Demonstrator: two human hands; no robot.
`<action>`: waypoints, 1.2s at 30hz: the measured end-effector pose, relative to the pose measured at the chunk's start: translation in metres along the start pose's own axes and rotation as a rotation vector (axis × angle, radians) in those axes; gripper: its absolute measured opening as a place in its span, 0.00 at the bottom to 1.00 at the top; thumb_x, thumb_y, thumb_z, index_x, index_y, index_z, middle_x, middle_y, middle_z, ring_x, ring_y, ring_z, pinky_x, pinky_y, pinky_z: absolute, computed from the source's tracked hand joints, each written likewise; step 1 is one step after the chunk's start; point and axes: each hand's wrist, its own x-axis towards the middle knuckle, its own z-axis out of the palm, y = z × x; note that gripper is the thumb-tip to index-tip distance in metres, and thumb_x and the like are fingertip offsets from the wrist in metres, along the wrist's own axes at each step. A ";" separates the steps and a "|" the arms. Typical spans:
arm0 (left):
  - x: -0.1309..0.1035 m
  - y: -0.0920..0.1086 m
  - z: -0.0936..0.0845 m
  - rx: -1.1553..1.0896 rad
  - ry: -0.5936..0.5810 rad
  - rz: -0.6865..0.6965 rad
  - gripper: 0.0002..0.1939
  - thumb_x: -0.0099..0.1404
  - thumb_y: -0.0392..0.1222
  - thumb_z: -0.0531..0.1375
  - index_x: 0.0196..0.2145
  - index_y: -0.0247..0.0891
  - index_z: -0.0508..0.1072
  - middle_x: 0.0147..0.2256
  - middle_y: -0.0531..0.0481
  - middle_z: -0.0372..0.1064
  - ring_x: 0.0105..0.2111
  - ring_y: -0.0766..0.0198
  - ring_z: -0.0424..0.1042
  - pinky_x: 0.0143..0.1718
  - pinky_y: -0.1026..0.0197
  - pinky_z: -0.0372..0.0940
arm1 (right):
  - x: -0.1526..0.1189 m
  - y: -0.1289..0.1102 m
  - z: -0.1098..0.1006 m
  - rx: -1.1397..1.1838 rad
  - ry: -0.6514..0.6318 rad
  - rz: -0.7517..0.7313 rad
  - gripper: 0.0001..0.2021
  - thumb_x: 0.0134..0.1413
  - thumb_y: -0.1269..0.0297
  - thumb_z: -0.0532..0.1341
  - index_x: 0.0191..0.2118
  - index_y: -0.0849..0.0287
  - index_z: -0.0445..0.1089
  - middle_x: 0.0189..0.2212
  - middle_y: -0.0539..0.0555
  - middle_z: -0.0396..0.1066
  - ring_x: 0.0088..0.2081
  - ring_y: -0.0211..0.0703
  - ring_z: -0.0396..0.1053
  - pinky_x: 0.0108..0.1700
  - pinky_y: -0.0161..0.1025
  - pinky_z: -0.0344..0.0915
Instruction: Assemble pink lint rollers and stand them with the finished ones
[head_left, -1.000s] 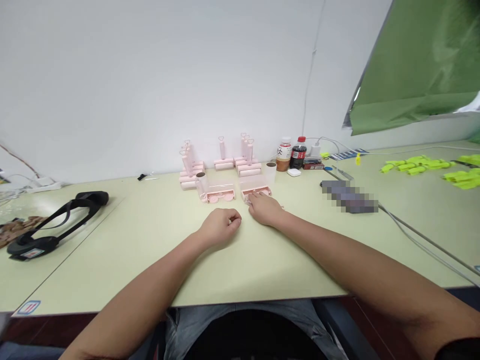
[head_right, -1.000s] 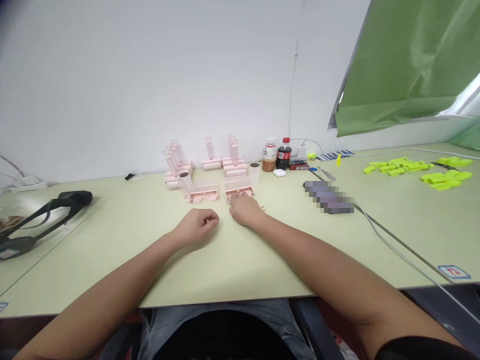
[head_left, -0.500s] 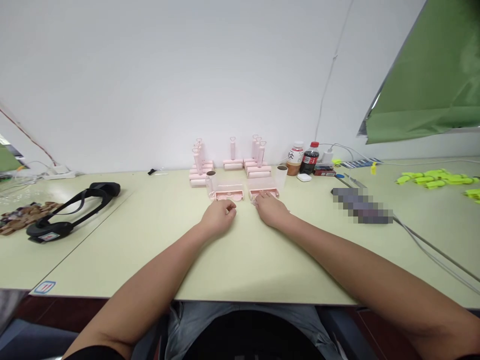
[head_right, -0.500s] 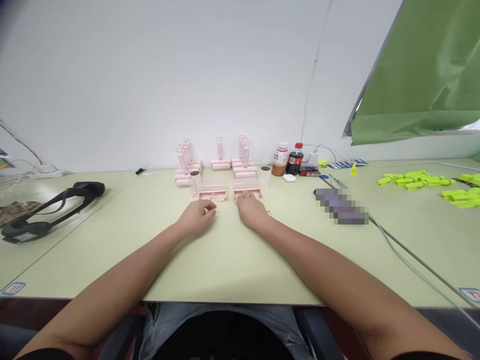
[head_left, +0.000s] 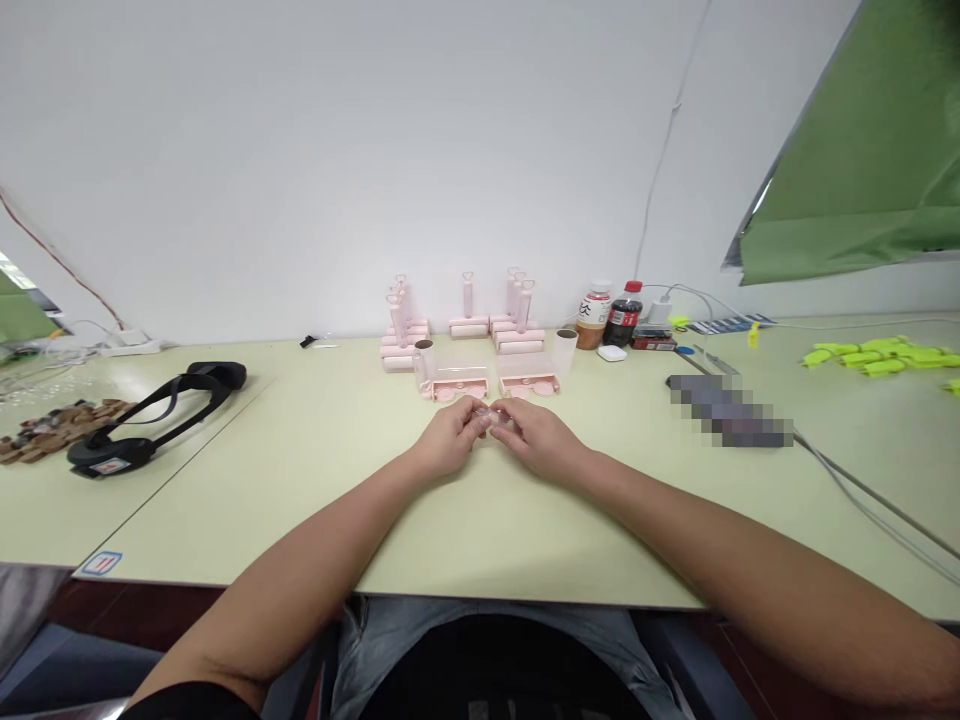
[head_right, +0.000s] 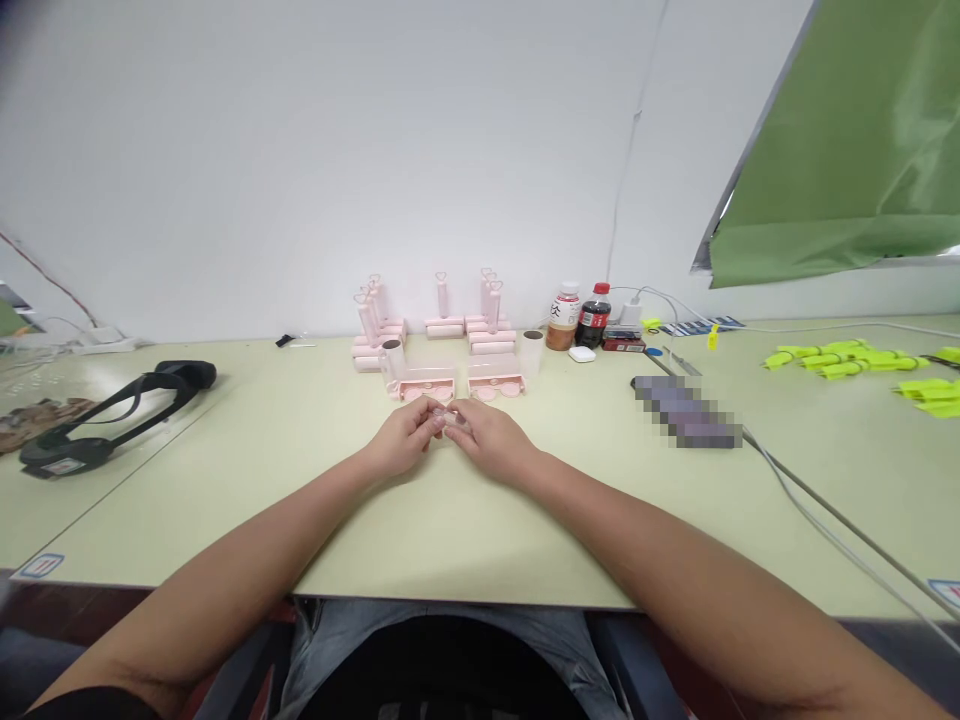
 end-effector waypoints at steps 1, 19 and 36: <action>0.000 -0.001 -0.001 -0.027 0.006 -0.016 0.14 0.68 0.51 0.51 0.40 0.38 0.68 0.31 0.52 0.70 0.25 0.67 0.67 0.30 0.63 0.63 | 0.000 0.001 -0.001 0.020 -0.008 0.040 0.15 0.60 0.59 0.56 0.50 0.59 0.66 0.39 0.56 0.72 0.38 0.44 0.69 0.38 0.38 0.61; 0.000 0.019 0.010 -0.532 0.055 -0.183 0.21 0.58 0.59 0.61 0.26 0.35 0.69 0.17 0.57 0.60 0.14 0.75 0.55 0.15 0.68 0.47 | 0.000 -0.014 0.006 0.250 0.011 0.193 0.08 0.52 0.58 0.60 0.31 0.56 0.62 0.27 0.49 0.69 0.29 0.40 0.64 0.30 0.34 0.55; -0.003 0.019 -0.001 -0.639 0.127 -0.132 0.19 0.54 0.57 0.62 0.26 0.37 0.67 0.12 0.59 0.58 0.11 0.73 0.54 0.13 0.69 0.46 | -0.005 -0.009 -0.007 0.982 -0.645 0.160 0.20 0.53 0.46 0.62 0.29 0.61 0.63 0.23 0.48 0.69 0.19 0.31 0.63 0.22 0.32 0.63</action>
